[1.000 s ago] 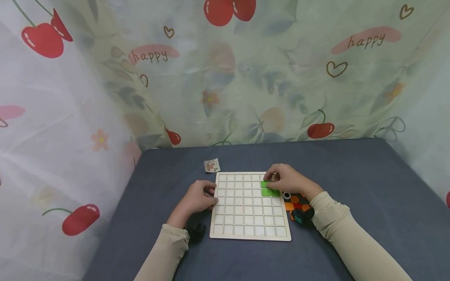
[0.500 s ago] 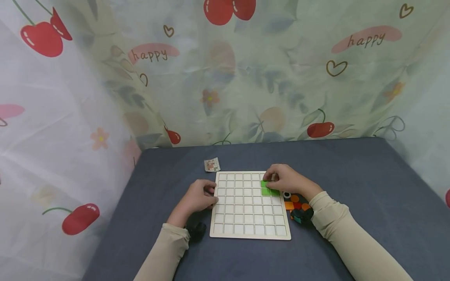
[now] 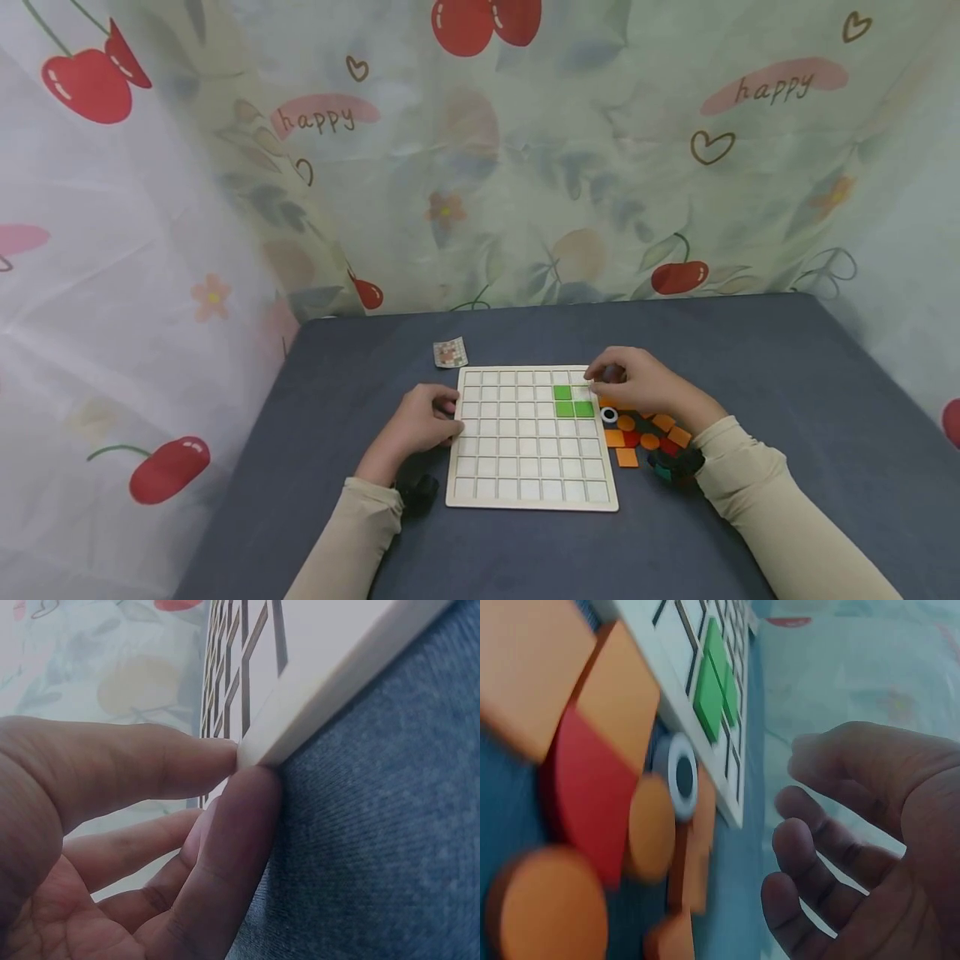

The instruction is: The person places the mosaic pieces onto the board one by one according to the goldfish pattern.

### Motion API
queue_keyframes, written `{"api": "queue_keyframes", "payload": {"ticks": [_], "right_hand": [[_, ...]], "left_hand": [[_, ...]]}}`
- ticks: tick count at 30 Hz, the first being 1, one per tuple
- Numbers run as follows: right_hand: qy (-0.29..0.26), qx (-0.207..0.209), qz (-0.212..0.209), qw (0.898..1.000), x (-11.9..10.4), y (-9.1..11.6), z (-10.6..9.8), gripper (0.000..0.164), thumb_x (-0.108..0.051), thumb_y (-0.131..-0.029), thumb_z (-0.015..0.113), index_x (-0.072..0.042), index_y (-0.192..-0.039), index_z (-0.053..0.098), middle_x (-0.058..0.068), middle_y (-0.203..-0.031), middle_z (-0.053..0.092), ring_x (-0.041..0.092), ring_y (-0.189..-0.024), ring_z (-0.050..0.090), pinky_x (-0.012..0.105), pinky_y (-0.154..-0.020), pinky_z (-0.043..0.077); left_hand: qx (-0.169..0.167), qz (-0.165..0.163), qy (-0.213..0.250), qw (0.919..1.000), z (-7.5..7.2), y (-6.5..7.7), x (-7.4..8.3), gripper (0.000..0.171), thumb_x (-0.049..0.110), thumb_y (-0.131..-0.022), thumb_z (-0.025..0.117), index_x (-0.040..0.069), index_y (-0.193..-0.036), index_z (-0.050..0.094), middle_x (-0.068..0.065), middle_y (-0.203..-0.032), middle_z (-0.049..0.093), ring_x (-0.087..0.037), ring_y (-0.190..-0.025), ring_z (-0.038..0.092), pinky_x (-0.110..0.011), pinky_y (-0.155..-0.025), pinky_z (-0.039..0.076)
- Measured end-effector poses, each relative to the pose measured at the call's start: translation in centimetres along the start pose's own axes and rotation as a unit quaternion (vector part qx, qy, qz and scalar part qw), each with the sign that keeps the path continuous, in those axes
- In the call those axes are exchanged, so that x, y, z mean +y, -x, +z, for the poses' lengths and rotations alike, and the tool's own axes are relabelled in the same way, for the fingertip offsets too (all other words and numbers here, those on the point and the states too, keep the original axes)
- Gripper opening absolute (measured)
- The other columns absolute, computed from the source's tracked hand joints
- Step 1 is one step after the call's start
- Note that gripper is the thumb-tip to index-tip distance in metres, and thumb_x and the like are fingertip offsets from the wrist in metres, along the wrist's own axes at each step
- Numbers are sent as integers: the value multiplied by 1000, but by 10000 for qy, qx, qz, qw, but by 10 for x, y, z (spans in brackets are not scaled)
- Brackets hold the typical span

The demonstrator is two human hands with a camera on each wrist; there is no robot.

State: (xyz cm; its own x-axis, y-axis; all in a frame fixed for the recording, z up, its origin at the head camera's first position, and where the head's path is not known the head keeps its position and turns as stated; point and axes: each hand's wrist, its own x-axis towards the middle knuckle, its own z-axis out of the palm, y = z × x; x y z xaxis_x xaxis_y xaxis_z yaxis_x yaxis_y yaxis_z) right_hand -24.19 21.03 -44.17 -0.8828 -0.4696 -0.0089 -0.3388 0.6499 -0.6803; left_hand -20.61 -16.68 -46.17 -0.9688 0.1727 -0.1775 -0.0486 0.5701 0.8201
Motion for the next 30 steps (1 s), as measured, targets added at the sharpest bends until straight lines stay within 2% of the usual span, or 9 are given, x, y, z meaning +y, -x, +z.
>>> {"api": "queue_keyframes", "payload": {"ticks": [5, 13, 24, 30], "right_hand": [[7, 294, 80, 9995, 9, 21, -13, 22, -22, -101, 74, -10, -119, 78, 6, -112, 70, 19, -87, 59, 32, -69, 55], [307, 619, 96, 9976, 29, 53, -28, 17, -17, -98, 78, -9, -113, 79, 4, -107, 72, 13, -82, 60, 25, -68, 55], [223, 415, -153, 9988, 53, 99, -29, 12, -18, -94, 82, -17, -105, 78, -3, -103, 71, 3, -76, 57, 23, -64, 53], [91, 243, -384, 9989, 63, 112, -26, 18, -18, -92, 84, -18, -108, 77, -1, -103, 70, 5, -76, 56, 22, -64, 53]], "left_hand": [[-3, -8, 3, 10000, 0, 1, 0, 52, 0, -89, 79, -5, -138, 64, -17, -109, 65, -19, -79, 69, -33, -62, 66], [-13, -14, 51, 10000, 1, 0, 0, 51, 0, -89, 78, -4, -138, 65, -17, -110, 66, -18, -78, 70, -34, -63, 66], [-9, -29, 53, 10000, 2, 1, 1, 51, 0, -89, 78, -5, -138, 65, -18, -111, 66, -18, -78, 70, -34, -62, 66], [-5, -17, 59, 10000, 3, 0, 1, 51, 0, -89, 78, -4, -138, 65, -17, -110, 66, -18, -77, 70, -34, -62, 66]]}}
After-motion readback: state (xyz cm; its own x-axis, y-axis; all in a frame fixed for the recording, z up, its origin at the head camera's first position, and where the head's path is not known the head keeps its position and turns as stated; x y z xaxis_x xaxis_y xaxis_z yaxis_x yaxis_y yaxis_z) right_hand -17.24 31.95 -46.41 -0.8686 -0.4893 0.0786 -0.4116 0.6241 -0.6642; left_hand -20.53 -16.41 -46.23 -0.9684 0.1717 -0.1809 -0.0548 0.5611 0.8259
